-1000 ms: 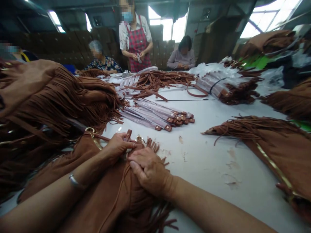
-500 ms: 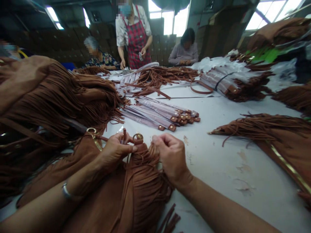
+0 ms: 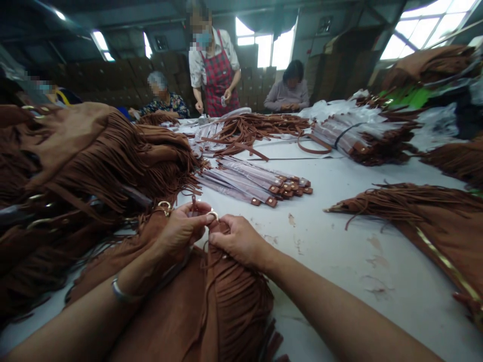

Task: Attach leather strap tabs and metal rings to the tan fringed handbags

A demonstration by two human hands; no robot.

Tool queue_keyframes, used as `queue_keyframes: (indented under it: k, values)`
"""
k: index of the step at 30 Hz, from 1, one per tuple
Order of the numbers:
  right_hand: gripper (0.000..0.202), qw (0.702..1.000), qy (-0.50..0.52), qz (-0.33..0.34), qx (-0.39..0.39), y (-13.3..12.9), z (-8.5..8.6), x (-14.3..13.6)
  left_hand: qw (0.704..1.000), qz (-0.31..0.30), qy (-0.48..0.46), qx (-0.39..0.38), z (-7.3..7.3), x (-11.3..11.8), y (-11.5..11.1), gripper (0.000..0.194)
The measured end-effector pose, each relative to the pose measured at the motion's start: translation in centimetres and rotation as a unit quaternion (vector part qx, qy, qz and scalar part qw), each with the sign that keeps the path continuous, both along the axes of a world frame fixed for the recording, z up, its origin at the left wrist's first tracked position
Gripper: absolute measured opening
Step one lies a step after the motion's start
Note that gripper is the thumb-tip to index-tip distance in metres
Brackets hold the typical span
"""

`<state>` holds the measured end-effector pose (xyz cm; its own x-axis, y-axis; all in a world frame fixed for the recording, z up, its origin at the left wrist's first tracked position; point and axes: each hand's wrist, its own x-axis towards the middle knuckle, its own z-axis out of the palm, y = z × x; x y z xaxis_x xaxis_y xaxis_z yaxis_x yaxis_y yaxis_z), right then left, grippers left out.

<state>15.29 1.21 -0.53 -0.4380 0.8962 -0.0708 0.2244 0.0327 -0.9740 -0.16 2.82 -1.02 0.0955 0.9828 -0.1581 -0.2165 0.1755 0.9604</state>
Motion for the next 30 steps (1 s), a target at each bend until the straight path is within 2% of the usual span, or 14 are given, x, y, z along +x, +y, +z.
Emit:
queue_keyframes:
  k: [5, 7, 10, 13, 15, 18, 21, 23, 25, 30]
  values:
    - [0.011, 1.0, 0.008, -0.001, 0.003, -0.7, 1.4, -0.1, 0.999, -0.03, -0.012, 0.009, 1.3, -0.4, -0.5, 0.054]
    - [0.012, 1.0, 0.018, -0.009, 0.006, -0.9, 1.5, 0.0, 1.0, -0.015, -0.002, 0.0, 1.5, -0.6, -0.8, 0.054]
    - [0.02, 0.999, 0.032, -0.017, -0.001, -1.2, 1.5, 0.2, 0.999, 0.01, 0.038, 0.011, 1.8, -1.2, -1.2, 0.046]
    - [0.024, 0.999, 0.041, -0.021, -0.002, -1.6, 1.6, 0.2, 0.997, -0.021, 0.074, 0.023, 1.9, -1.6, -2.1, 0.035]
    - [0.022, 0.999, 0.039, -0.01, 0.009, -1.9, 1.9, 0.2, 0.996, -0.041, 0.077, 0.021, 2.0, -1.6, -2.8, 0.036]
    - [0.017, 0.999, 0.01, 0.023, 0.037, -2.4, 2.3, 0.0, 0.997, -0.018, 0.068, 0.035, 2.1, -1.4, -3.7, 0.038]
    - [0.013, 0.993, -0.05, 0.081, 0.063, -2.8, 2.7, 0.2, 0.992, -0.011, 0.103, 0.078, 2.8, -1.6, -4.0, 0.038]
    - [0.011, 0.985, -0.088, 0.12, 0.082, -3.2, 3.1, 0.4, 0.98, -0.06, 0.15, 0.115, 3.7, -2.2, -4.1, 0.035]
    - [0.011, 0.977, -0.123, 0.143, 0.098, -3.6, 3.4, 0.6, 0.956, -0.134, 0.211, 0.151, 4.9, -2.9, -4.2, 0.033]
    - [0.01, 0.956, -0.174, 0.207, 0.117, -4.4, 4.1, 0.5, 0.859, -0.295, 0.367, 0.202, 7.8, -4.0, -4.8, 0.033]
